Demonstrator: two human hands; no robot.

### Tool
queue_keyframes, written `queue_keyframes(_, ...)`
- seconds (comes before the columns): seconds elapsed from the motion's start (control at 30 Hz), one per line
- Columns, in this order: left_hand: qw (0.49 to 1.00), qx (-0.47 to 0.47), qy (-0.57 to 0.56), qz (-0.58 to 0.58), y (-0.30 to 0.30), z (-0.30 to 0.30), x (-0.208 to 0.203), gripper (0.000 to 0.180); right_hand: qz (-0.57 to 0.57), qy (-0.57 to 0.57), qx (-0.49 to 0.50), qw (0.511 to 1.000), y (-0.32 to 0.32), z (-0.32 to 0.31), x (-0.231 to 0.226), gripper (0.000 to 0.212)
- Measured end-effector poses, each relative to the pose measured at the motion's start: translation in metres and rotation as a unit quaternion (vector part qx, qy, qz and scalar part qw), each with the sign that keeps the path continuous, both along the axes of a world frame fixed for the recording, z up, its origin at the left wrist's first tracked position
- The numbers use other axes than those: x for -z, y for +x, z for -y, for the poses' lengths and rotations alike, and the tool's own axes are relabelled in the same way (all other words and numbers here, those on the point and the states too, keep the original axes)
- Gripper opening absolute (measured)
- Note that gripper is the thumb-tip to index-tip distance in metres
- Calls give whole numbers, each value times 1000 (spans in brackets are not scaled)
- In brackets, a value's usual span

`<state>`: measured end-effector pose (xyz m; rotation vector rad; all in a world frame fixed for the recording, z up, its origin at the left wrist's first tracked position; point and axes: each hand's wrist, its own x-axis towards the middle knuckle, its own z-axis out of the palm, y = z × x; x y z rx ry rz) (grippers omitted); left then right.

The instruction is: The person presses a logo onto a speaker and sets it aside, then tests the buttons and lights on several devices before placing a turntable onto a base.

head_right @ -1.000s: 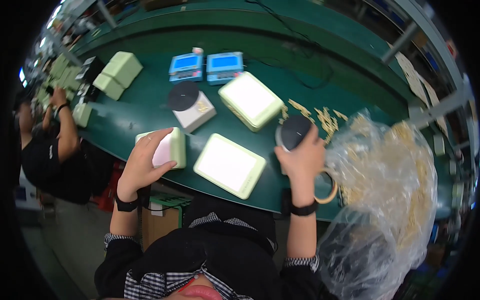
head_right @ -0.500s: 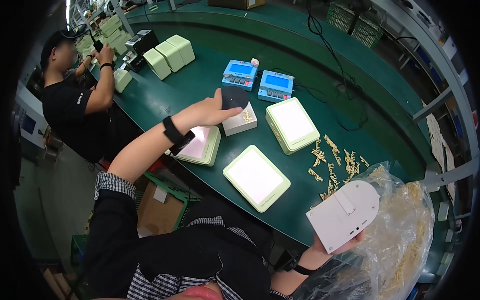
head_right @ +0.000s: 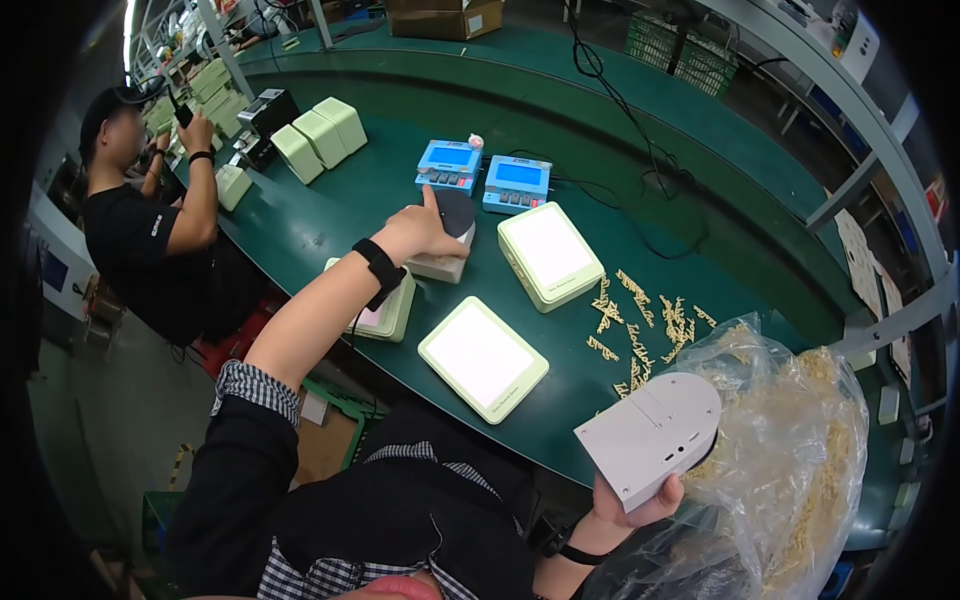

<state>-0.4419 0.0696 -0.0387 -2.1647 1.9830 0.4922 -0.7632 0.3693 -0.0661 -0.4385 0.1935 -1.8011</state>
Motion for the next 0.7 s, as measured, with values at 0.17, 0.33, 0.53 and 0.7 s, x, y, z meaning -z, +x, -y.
queue_keyframes(0.17, 1000, 10, 7, -1, 3, -7, -1, 140, 42, 13, 1, 999, -5, 2, 9, 68)
queue_keyframes(0.33, 995, 9, -49, -85, 26, -1, 10, 138, -18, 18, 53, 998, -13, -8, 23, 74)
queue_keyframes(0.53, 906, -3, -76, -416, 68, -15, -16, 131, -71, 61, 118, 989, -14, -27, 23, 80)
queue_keyframes(0.7, 754, 37, -114, -646, 86, -84, -58, 132, -88, 72, 131, 985, -17, -40, 25, 82)
